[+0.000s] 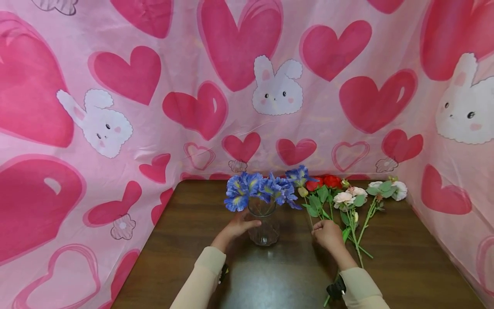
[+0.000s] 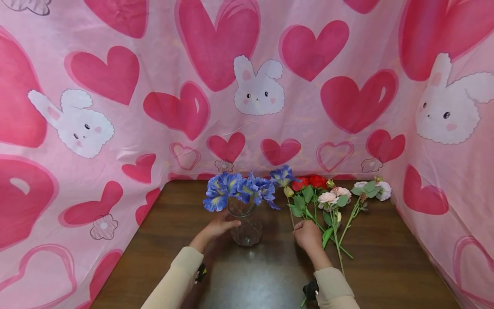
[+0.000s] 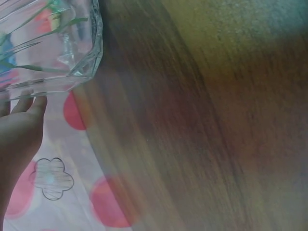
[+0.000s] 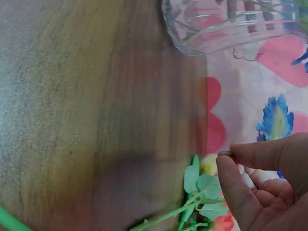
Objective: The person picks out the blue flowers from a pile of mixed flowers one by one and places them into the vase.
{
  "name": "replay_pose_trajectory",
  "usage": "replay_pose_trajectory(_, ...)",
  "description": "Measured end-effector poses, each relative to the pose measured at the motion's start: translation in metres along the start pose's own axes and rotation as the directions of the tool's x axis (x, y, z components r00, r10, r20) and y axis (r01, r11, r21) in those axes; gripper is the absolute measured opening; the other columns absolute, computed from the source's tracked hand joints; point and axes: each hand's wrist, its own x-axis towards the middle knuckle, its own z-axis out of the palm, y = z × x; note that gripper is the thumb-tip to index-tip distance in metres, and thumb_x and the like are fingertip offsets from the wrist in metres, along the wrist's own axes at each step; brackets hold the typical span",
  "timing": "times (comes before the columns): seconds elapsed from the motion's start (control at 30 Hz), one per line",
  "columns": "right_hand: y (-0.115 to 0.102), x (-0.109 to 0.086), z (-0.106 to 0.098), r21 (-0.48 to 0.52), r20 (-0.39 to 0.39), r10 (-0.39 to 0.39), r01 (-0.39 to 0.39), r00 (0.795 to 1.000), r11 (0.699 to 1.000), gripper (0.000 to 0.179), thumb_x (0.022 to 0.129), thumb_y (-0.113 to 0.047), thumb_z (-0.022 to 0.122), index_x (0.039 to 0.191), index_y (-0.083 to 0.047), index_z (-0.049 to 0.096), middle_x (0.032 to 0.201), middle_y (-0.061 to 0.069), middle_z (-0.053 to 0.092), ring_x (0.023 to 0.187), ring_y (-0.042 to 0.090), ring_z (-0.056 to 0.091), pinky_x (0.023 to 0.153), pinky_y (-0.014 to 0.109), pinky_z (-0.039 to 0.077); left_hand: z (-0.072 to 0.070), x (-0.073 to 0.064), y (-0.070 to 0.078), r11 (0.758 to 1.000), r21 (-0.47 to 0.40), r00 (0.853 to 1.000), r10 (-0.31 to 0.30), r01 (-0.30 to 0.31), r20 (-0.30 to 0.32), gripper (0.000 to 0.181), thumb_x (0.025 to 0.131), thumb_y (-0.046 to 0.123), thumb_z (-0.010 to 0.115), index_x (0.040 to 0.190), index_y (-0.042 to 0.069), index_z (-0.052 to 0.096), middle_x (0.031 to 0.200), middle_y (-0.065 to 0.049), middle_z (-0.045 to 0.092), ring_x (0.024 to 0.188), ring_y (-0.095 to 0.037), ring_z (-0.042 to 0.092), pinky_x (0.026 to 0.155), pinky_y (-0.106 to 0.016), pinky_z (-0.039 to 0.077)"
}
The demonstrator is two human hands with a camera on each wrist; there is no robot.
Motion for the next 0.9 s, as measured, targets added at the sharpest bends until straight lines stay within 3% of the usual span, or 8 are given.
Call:
replay_pose_trajectory(0.2,-0.006,-0.003,-0.006,0.026,-0.050,0.020,-0.019,0.999,0.999,0.005,0.081,-0.005,0.070,0.084,-0.001,0.070,0.078,0.008,0.069,0.068,0.022,0.060,0.055,0.034,0.047,-0.002,0.000,0.003,0.999,0.006,0.999,-0.032,0.032,0.009,0.063,0.091,0.012,0.070,0.145,-0.001,0.040,0.139,-0.023,0.048,0.120,-0.038,0.051,0.091,-0.048,0.049)
replay_pose_trajectory(0.33,-0.011,-0.005,-0.010,0.058,-0.084,0.019,-0.014,0.996,0.998,0.009,0.082,-0.005,0.068,0.089,0.001,0.070,0.078,0.007,0.069,0.067,0.021,0.061,0.055,0.033,0.047,-0.004,-0.002,0.004,0.997,0.074,0.999,-0.025,0.027,-0.021,0.065,0.089,0.016,0.072,0.144,-0.001,0.042,0.142,-0.022,0.045,0.126,-0.038,0.046,0.096,-0.050,0.045)
replay_pose_trajectory(0.4,-0.014,-0.006,-0.013,0.079,-0.099,0.014,-0.007,0.995,0.997,0.012,0.083,-0.005,0.068,0.092,0.003,0.070,0.078,0.007,0.070,0.068,0.020,0.062,0.056,0.033,0.047,-0.005,-0.004,0.003,0.997,0.080,0.999,0.004,-0.001,-0.041,0.068,0.088,0.016,0.073,0.145,-0.002,0.040,0.146,-0.021,0.042,0.130,-0.038,0.042,0.100,-0.050,0.042)
replay_pose_trajectory(0.5,-0.021,-0.007,-0.016,0.094,-0.134,-0.007,0.020,0.991,0.995,0.014,0.083,-0.005,0.069,0.094,0.004,0.070,0.079,0.008,0.070,0.069,0.021,0.063,0.057,0.033,0.047,-0.008,-0.012,0.012,0.998,0.058,0.997,0.034,-0.030,-0.068,0.071,0.086,0.012,0.075,0.144,-0.006,0.039,0.146,-0.024,0.040,0.132,-0.040,0.039,0.103,-0.051,0.039)
replay_pose_trajectory(0.63,-0.030,-0.008,-0.021,0.087,-0.175,-0.038,0.054,0.984,0.995,0.014,0.084,-0.006,0.070,0.095,0.003,0.070,0.080,0.009,0.070,0.071,0.023,0.064,0.059,0.034,0.048,-0.015,-0.018,0.013,0.997,-0.044,0.993,0.061,-0.066,-0.103,0.077,0.084,0.007,0.076,0.147,-0.006,0.032,0.148,-0.025,0.037,0.136,-0.039,0.033,0.107,-0.053,0.032)
replay_pose_trajectory(0.7,-0.034,-0.008,-0.022,0.078,-0.192,-0.057,0.073,0.980,0.994,0.014,0.084,-0.007,0.070,0.095,0.002,0.070,0.081,0.009,0.070,0.071,0.023,0.064,0.059,0.034,0.048,-0.019,-0.018,0.006,0.989,-0.108,0.990,0.086,-0.099,-0.114,0.079,0.085,0.005,0.075,0.148,-0.004,0.030,0.149,-0.023,0.036,0.137,-0.037,0.032,0.108,-0.056,0.028)
replay_pose_trajectory(0.8,-0.042,-0.010,-0.026,0.078,-0.225,-0.086,0.106,0.970,0.991,0.013,0.084,-0.007,0.071,0.094,0.002,0.070,0.081,0.009,0.070,0.072,0.023,0.064,0.060,0.034,0.048,-0.026,-0.022,0.009,0.980,-0.144,0.984,0.118,-0.137,-0.131,0.075,0.085,0.007,0.075,0.146,-0.006,0.033,0.144,-0.024,0.043,0.132,-0.033,0.040,0.107,-0.053,0.032)
replay_pose_trajectory(0.9,-0.049,-0.011,-0.029,0.075,-0.252,-0.111,0.134,0.961,0.988,0.012,0.084,-0.007,0.071,0.093,0.001,0.070,0.081,0.010,0.070,0.072,0.023,0.064,0.061,0.033,0.047,-0.033,-0.027,0.014,0.976,-0.118,0.972,0.162,-0.184,-0.172,0.075,0.085,0.013,0.076,0.144,-0.007,0.035,0.139,-0.025,0.047,0.125,-0.027,0.048,0.103,-0.042,0.040)
